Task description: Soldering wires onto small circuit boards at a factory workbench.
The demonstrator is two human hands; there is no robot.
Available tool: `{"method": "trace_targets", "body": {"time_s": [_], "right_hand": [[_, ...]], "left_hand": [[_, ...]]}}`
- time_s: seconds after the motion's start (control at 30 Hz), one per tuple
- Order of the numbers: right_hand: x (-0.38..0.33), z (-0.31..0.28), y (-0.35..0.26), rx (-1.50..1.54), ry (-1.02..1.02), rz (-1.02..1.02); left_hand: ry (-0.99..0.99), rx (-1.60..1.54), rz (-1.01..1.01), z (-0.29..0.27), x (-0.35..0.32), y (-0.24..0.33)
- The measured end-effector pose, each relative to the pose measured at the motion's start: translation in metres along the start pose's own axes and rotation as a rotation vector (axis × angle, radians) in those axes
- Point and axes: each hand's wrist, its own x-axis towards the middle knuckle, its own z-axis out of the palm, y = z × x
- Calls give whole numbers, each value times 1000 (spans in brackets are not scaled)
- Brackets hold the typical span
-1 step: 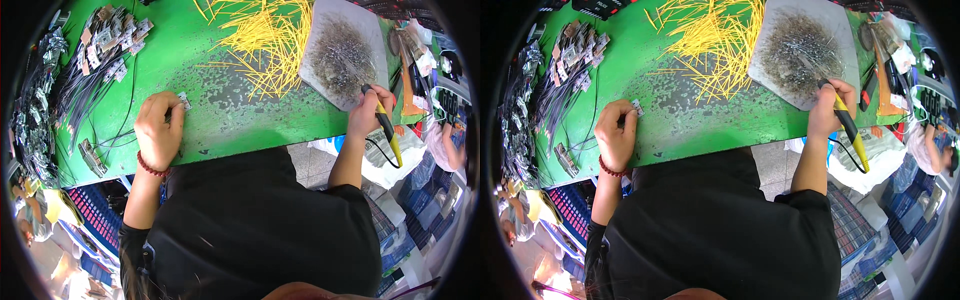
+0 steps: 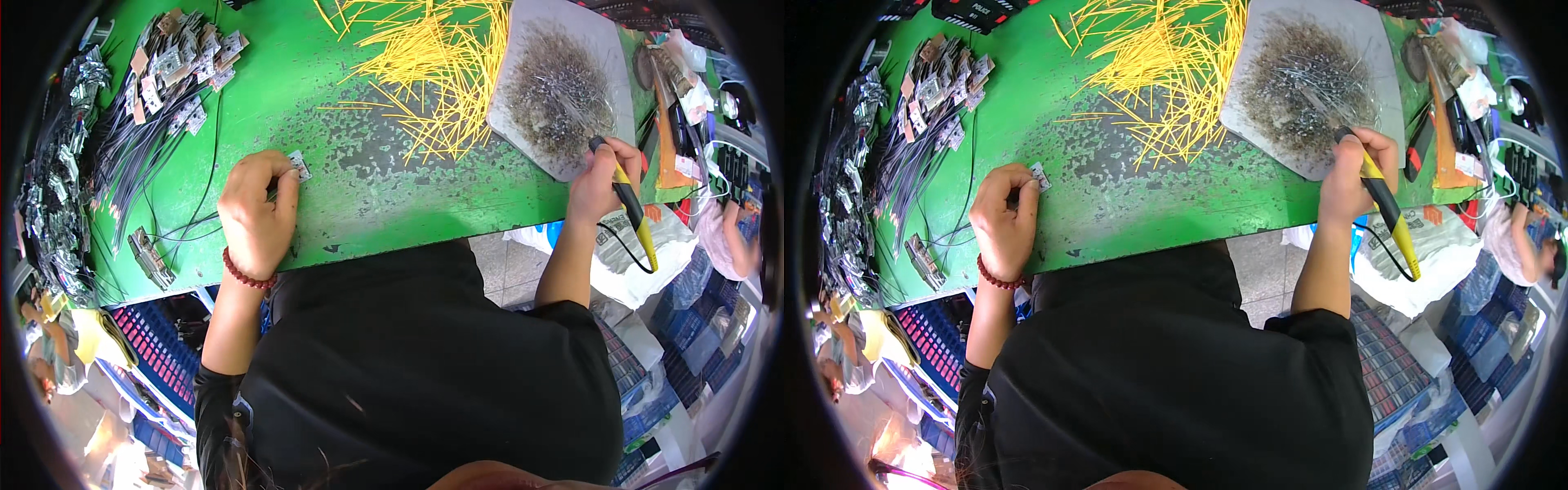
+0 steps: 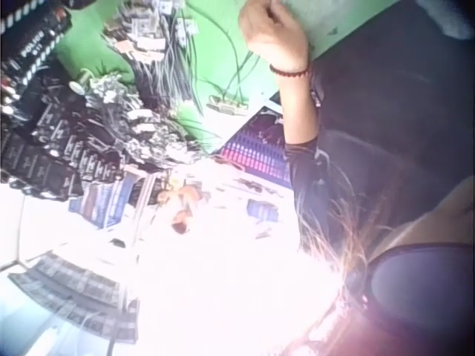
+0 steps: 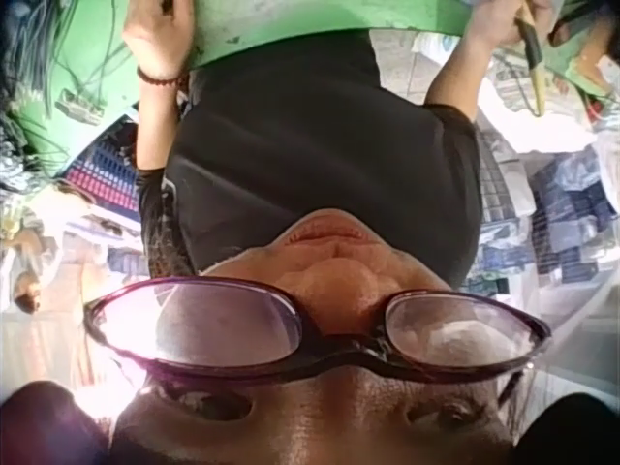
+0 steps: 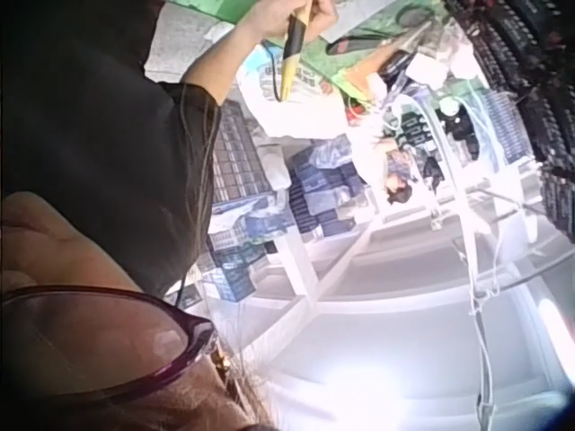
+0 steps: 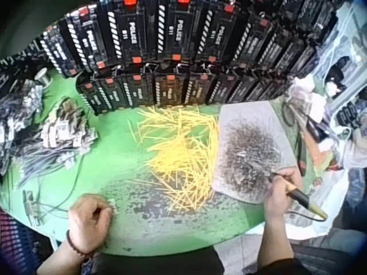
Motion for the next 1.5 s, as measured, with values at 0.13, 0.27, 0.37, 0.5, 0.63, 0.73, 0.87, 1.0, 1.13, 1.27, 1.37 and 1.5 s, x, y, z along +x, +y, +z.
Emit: {"method": "trace_targets", "body": {"time_s": [0.13,0.27,0.37,0.5,0.63,0.73,0.87,1.0,1.13,1.27,1.37,1.5], "right_hand": [[0,2,5,-42,-40,-18],[-1,3,6,-47,-34,-5],[-3,3,8,-18,-20,-27],[-1,1,18,-105,-95,-75],[1,0,1,-33,49,-142],[-12,12,-17,79,-63,-39],[-64,69,-39,365,-537,-28],[-100,104,-61,406,-737,-7],[-107,120,-61,396,-759,117],[-110,125,-57,388,-779,113],[-112,126,-53,373,-784,93],[-111,126,-52,379,-788,90]], "left_hand": [[-7,12,-20,0,-1,2],[-34,11,-60,-2,0,2],[-45,-2,-83,-5,1,3],[-42,-29,-103,-7,-2,1],[-48,-11,-25,-8,0,-3],[-51,-36,-32,-7,1,-4],[38,11,8,-2,-6,-10],[49,15,6,-1,-6,-12],[60,19,1,-1,-6,-15],[83,53,7,0,-5,-14],[106,84,18,3,-5,-15],[99,109,30,4,-4,-15]]}}
